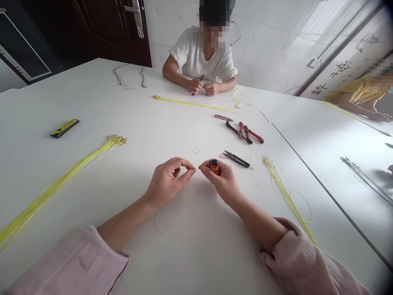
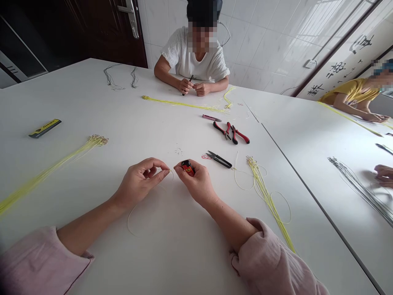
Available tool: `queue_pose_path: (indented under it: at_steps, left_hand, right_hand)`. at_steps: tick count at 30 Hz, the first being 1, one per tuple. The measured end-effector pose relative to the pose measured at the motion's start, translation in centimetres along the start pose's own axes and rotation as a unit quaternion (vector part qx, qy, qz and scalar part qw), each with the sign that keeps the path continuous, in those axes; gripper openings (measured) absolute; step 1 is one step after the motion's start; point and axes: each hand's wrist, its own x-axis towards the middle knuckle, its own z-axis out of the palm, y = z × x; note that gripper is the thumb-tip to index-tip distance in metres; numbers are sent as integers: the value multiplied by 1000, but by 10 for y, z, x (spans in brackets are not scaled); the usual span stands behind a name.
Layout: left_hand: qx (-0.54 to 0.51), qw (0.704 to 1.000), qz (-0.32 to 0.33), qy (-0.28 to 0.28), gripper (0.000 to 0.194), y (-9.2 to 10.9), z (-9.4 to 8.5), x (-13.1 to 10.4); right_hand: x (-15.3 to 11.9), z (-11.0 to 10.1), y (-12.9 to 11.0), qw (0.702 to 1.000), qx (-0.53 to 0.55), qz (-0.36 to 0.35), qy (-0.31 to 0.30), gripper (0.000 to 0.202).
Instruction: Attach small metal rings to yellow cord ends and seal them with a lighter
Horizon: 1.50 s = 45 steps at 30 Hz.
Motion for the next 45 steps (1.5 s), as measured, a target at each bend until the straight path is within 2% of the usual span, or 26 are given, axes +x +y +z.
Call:
queue_pose_path:
  at_steps: [5,9,12,15,21,27,36,45]
  left_hand:
    - [-43,998,-41,0,13,-1,-1,1]
    - [-137,986,-92,-7,16,-2,-3,2]
    - [-201,975,-100,-10,16,-1,-4,3]
    - [-218,970,-108,-10,17,-1,-3,3]
    - [-159,981,-113,-5,21,-3,-3,1]
    - [-70,993,-91,-12,19,2,-3,1]
    - [-59,991,-116,-34,26,-2,-2,2]
    - [-51,989,-126,-61,25,-5,-3,2]
  right_hand:
    - [1,-1,0,1000,-12,9,-4,22]
    - [1,-1,0,998,-43,43,-29,25]
    - [1,0,-1,995,-53,60,-64,26]
    - [1,1,0,995,-37,69,-66,24]
    - [5,0,6,999,7,37,-29,30]
    - [2,0,3,999,-23,-24,-10,25]
    - [-2,1,-1,993,-76,-96,3,17]
    - [-3,2,-1,991,-83,-108,1,17]
